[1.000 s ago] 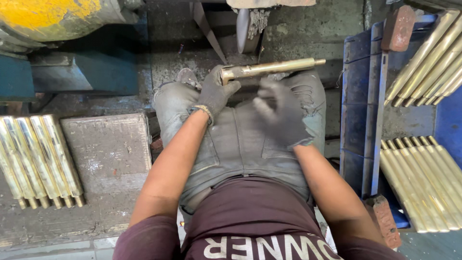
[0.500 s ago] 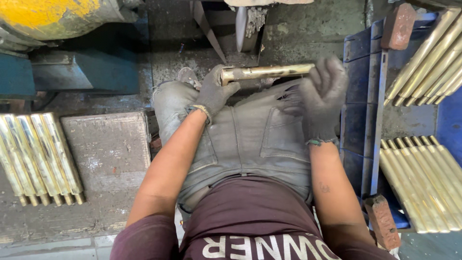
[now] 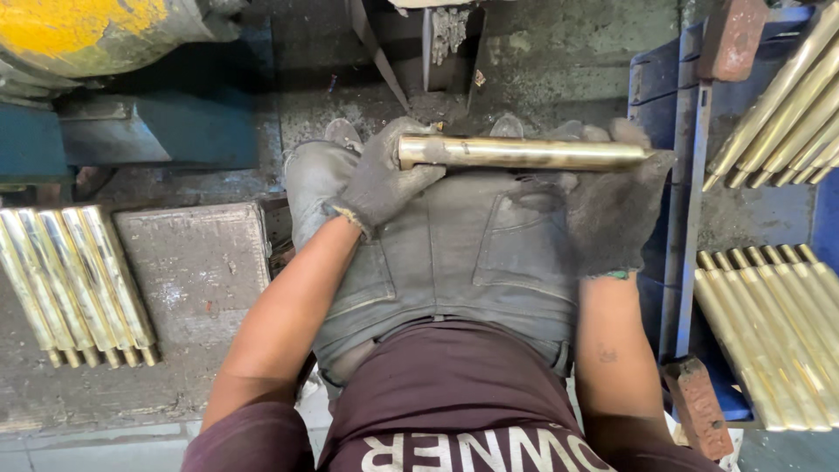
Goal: The person holds a metal pipe against a rotating grinding wheel, turning and moving the pipe to smooth different areas of its surface and edges.
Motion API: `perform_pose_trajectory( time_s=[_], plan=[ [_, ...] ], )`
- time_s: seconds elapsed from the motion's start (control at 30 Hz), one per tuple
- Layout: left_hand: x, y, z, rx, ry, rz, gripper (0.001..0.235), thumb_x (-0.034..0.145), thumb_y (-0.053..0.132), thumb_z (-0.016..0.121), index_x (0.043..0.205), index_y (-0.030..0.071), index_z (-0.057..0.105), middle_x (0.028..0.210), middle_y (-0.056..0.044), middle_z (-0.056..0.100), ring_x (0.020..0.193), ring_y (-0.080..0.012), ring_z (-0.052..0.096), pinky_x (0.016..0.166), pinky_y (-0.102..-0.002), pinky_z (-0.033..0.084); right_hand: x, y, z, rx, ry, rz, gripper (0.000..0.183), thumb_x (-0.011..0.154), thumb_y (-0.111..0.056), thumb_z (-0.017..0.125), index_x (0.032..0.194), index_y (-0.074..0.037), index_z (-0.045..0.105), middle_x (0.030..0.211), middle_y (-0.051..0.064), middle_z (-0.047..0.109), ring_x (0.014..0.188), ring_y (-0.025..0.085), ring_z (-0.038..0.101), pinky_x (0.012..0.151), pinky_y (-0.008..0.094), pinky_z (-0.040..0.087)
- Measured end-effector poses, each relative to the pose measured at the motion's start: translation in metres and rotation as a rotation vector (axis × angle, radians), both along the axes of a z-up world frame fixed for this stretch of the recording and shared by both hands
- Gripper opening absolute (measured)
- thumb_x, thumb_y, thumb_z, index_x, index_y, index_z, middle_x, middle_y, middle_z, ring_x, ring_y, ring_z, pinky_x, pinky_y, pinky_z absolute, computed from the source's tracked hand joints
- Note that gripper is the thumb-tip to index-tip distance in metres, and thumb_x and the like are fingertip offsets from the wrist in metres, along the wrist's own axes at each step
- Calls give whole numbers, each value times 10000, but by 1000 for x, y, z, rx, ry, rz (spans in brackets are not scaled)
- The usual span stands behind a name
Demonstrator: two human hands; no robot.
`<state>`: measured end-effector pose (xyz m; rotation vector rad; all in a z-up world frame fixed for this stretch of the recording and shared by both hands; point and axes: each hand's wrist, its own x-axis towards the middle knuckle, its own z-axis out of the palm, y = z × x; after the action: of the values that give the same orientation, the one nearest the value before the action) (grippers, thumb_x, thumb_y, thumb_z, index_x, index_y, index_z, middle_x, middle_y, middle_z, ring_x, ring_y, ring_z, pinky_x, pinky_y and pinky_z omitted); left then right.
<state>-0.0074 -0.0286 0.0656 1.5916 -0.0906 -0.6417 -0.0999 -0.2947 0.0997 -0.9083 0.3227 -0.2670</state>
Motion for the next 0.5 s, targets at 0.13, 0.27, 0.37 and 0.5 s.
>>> perform_pose_trajectory(
  time_s=[0.13, 0.27, 0.37, 0.5],
  plan=[
    [-1, 0, -6, -54, -381, -44, 449, 843, 95, 835, 1215, 51, 586, 1158, -44, 701, 1065, -114, 680, 933, -290, 562, 4, -14, -20, -35, -233, 115, 480, 1109, -579, 619, 1157, -104, 564, 1051, 89, 583, 919, 231, 571, 739, 327, 461],
    [15, -13, -24, 105, -493, -39, 442, 862, 136, 838, 1229, 34, 614, 1111, -62, 696, 1011, -133, 680, 897, -292, 556, 29, -27, -44, -129, -43, 31, 426, 1011, -526, 657, 1187, -147, 575, 1147, 90, 622, 1030, 234, 592, 815, 372, 519],
    [27, -27, -39, 19, -196, -18, 421, 864, 134, 758, 1249, 50, 609, 1023, -43, 698, 819, -107, 665, 748, -276, 572, 49, -32, -67, 164, 94, -23, 340, 1011, -472, 639, 1113, -157, 567, 1148, 65, 610, 1104, 236, 602, 853, 394, 505],
    [42, -43, -53, -22, 30, -28, 349, 887, 107, 704, 1228, 46, 660, 875, -12, 676, 632, -79, 628, 598, -268, 561, 62, -43, -83, 210, 182, -53, 401, 995, -518, 611, 1067, -125, 576, 1095, 58, 601, 1095, 257, 607, 897, 429, 520]
  ],
)
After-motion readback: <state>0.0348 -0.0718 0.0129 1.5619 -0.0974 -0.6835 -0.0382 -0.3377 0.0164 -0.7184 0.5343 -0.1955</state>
